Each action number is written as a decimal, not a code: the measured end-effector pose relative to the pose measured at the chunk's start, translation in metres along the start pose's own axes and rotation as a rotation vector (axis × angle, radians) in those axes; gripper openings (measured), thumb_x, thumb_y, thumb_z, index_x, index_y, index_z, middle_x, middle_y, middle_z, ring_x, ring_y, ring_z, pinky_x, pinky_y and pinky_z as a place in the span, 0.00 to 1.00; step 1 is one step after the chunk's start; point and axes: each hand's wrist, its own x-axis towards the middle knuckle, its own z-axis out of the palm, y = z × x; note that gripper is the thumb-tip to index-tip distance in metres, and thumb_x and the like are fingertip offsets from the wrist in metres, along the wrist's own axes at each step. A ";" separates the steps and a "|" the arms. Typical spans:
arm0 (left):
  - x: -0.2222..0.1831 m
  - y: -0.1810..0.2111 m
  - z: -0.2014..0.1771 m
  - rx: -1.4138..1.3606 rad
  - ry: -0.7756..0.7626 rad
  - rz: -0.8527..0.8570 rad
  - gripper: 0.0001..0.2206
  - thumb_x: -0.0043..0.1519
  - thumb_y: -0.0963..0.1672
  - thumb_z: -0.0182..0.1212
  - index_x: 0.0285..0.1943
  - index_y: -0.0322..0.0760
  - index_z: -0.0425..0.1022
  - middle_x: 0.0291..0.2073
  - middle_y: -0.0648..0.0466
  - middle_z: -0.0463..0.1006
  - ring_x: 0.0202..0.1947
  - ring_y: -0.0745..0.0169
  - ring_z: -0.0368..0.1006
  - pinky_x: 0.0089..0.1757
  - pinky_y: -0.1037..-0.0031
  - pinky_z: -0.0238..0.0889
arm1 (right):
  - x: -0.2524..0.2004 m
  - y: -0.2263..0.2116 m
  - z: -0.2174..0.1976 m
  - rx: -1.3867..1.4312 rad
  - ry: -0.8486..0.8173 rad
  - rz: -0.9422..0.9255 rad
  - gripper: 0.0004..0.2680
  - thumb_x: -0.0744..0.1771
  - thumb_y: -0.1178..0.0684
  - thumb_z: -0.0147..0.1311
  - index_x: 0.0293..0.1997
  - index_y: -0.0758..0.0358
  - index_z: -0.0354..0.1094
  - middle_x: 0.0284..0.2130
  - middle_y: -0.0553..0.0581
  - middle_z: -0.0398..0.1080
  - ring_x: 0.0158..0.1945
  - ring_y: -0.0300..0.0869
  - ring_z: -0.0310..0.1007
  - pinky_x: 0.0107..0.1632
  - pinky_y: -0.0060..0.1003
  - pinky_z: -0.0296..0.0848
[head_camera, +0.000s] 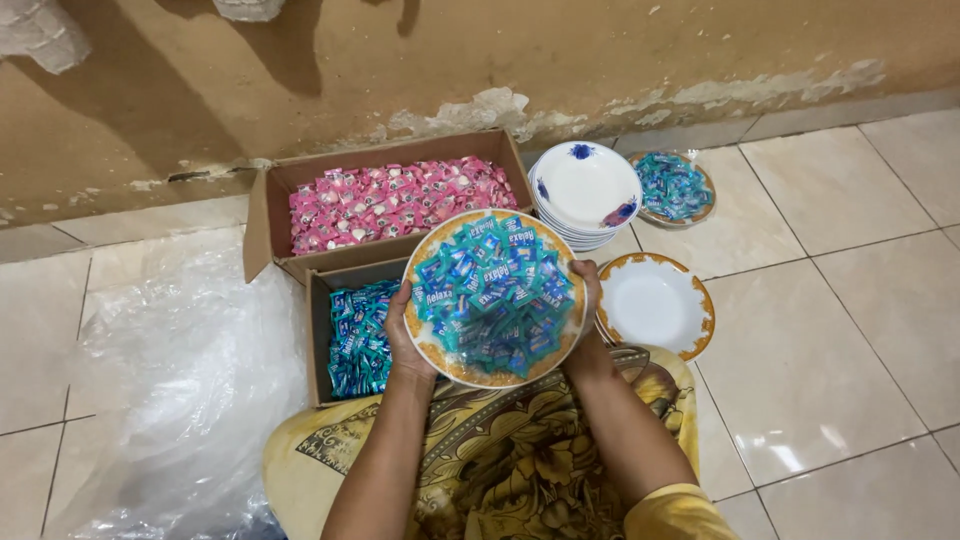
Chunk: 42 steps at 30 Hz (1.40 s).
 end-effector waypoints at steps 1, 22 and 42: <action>0.001 -0.001 0.001 0.003 0.001 -0.001 0.28 0.57 0.53 0.62 0.64 0.37 0.75 0.57 0.38 0.77 0.57 0.31 0.73 0.60 0.41 0.62 | 0.000 -0.001 0.003 0.003 0.001 -0.001 0.21 0.60 0.41 0.53 0.51 0.67 0.75 0.40 0.73 0.78 0.42 0.60 0.81 0.52 0.60 0.74; 0.039 -0.004 0.002 0.015 -0.096 0.087 0.29 0.54 0.51 0.62 0.65 0.36 0.75 0.56 0.40 0.79 0.56 0.32 0.75 0.60 0.41 0.63 | -0.045 -0.008 0.038 -0.128 0.187 -0.051 0.20 0.66 0.40 0.54 0.60 0.60 0.70 0.53 0.68 0.73 0.55 0.60 0.74 0.62 0.57 0.67; 0.051 -0.137 0.145 0.125 -0.001 -0.167 0.37 0.54 0.65 0.58 0.68 0.49 0.74 0.54 0.50 0.80 0.52 0.46 0.77 0.58 0.55 0.67 | -0.028 -0.098 -0.073 0.207 0.484 -0.171 0.19 0.58 0.48 0.59 0.52 0.59 0.74 0.46 0.60 0.77 0.50 0.57 0.77 0.58 0.59 0.71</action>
